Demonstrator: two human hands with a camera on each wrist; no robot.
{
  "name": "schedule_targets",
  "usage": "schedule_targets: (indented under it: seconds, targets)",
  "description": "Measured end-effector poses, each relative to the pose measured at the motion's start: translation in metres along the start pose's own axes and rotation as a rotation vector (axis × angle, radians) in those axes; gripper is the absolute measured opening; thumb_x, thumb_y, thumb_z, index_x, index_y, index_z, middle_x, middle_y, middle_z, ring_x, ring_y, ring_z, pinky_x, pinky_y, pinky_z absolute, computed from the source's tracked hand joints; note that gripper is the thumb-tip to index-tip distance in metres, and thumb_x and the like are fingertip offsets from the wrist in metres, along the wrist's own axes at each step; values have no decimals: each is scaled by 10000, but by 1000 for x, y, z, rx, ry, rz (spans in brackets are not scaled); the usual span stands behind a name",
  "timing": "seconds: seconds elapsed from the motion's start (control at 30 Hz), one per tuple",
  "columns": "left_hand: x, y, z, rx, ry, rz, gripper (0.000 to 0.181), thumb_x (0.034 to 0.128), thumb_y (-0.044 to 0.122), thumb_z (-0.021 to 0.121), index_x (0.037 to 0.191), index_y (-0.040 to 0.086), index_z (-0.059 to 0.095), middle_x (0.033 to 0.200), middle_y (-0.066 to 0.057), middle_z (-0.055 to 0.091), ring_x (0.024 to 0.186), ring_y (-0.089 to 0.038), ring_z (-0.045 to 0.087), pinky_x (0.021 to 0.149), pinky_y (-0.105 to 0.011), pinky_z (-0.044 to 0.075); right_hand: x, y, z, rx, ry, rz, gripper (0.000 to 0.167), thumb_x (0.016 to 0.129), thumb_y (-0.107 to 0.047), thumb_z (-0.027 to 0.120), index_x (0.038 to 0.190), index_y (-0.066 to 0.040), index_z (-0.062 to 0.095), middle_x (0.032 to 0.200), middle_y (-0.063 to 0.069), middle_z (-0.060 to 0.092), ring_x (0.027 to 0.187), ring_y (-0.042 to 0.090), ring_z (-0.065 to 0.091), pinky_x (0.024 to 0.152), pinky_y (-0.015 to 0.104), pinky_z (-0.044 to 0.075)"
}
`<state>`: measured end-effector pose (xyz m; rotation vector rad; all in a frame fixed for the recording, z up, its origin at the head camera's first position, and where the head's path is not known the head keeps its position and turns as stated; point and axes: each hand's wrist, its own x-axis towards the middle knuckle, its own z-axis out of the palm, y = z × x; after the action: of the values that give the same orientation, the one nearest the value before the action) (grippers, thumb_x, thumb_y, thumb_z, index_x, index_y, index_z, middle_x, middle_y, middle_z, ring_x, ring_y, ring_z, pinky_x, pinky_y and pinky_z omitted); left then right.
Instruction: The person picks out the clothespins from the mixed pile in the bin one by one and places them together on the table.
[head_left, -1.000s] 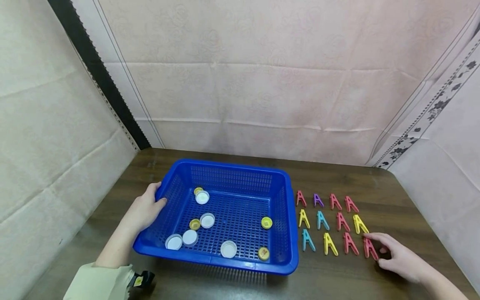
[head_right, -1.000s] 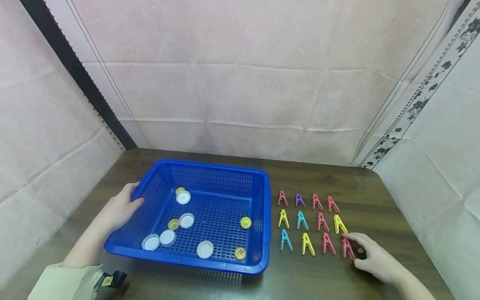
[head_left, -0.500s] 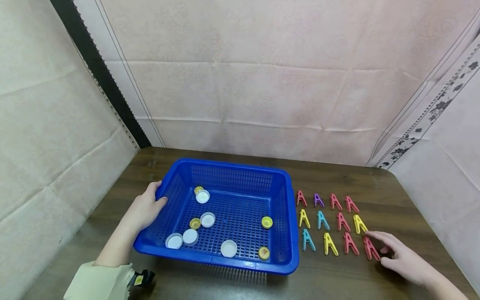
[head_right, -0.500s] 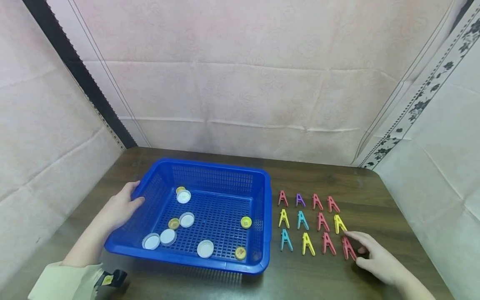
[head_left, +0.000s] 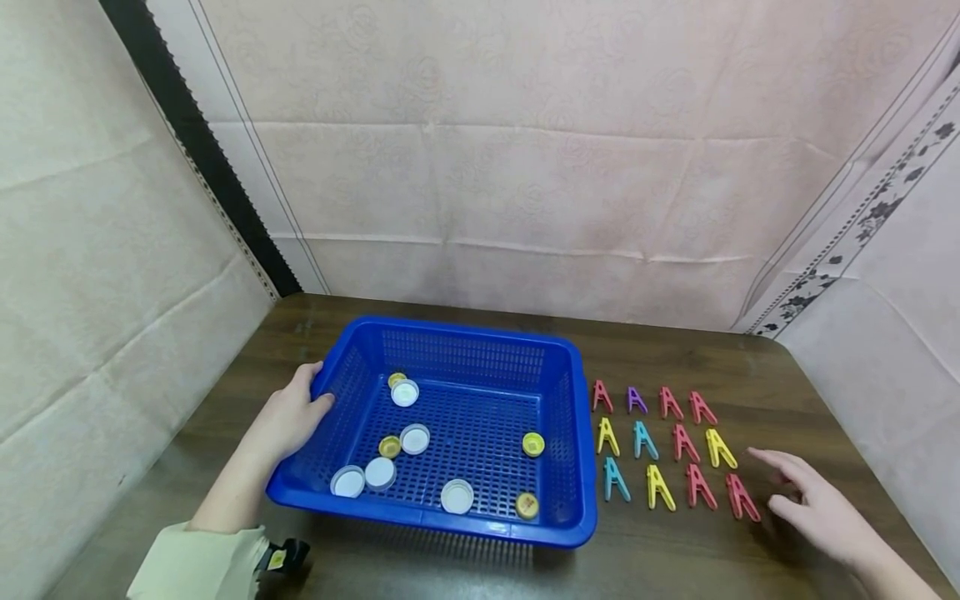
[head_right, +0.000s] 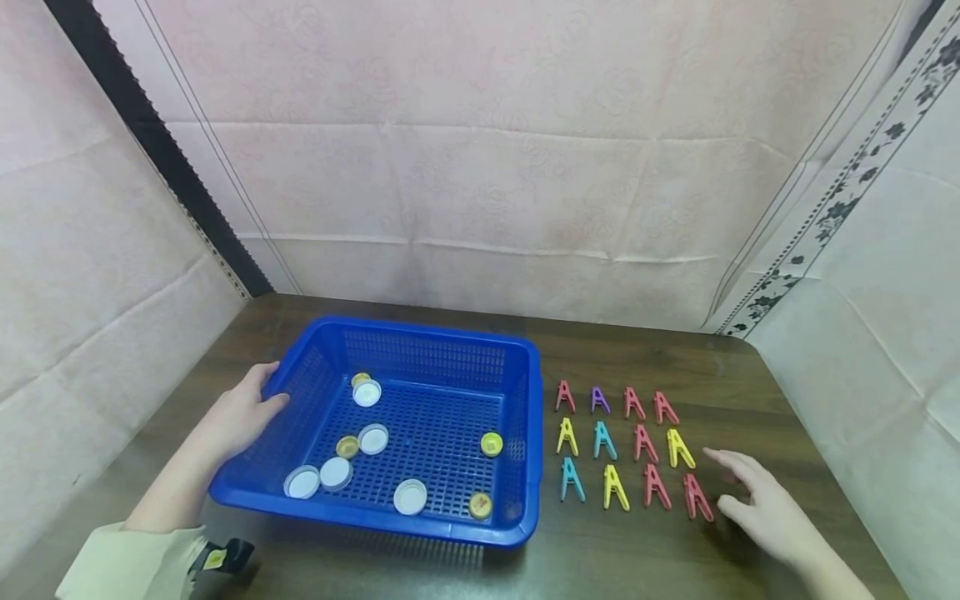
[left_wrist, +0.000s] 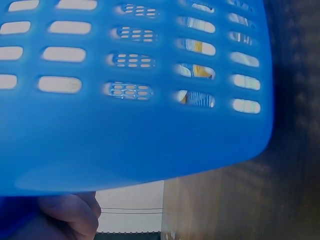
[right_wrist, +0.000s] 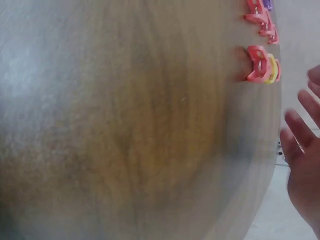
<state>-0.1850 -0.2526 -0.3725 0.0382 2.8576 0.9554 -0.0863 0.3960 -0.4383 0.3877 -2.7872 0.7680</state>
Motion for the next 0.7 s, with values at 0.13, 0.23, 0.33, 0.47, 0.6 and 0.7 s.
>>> schedule_targets:
  seconds: [0.13,0.23,0.33,0.47,0.6,0.7]
  targets:
    - [0,1,0,-1,-3,-6,607,992,223,442,1452,-49,154,1368,-363,343,1164,-540,430,842,-663,407,5,-9,-3,-102,68,62,546,860,-74,605,1354,54,410,1306,233,467,1108,421,418,917,546,332]
    - [0,1,0,1,-7,-10,608,993,227,443,1452,-47,153,1365,-364,346,1158,-540,435,837,-662,411,8,-17,-4,-128,100,110,528,928,-140,545,1347,123,360,1258,406,409,1104,604,346,959,693,186]
    - [0,1,1,4,-12,-14,612,992,232,444,1452,-47,152,1362,-367,348,1154,-544,437,833,-664,411,11,-25,-6,-169,117,173,556,965,-208,500,1367,132,319,1286,415,381,1113,615,342,937,701,209]
    - [0,1,0,9,-11,-12,617,991,237,443,1451,-49,147,1358,-372,348,1146,-553,437,820,-670,411,18,-35,-12,-223,105,226,612,985,-272,459,1401,126,253,1351,398,321,1140,614,326,871,718,245]
    - [1,1,-1,21,-10,-8,621,990,238,444,1451,-51,144,1353,-375,352,1136,-554,446,806,-666,420,26,-51,-15,-268,89,235,652,984,-319,450,1408,126,234,1394,385,264,1210,597,274,895,721,219]
    - [0,1,-1,38,-12,-6,628,989,253,441,1449,-55,145,1344,-377,364,1122,-547,464,803,-659,429,33,-68,-15,-289,60,254,690,982,-383,435,1416,112,229,1412,382,231,1251,594,212,907,745,167]
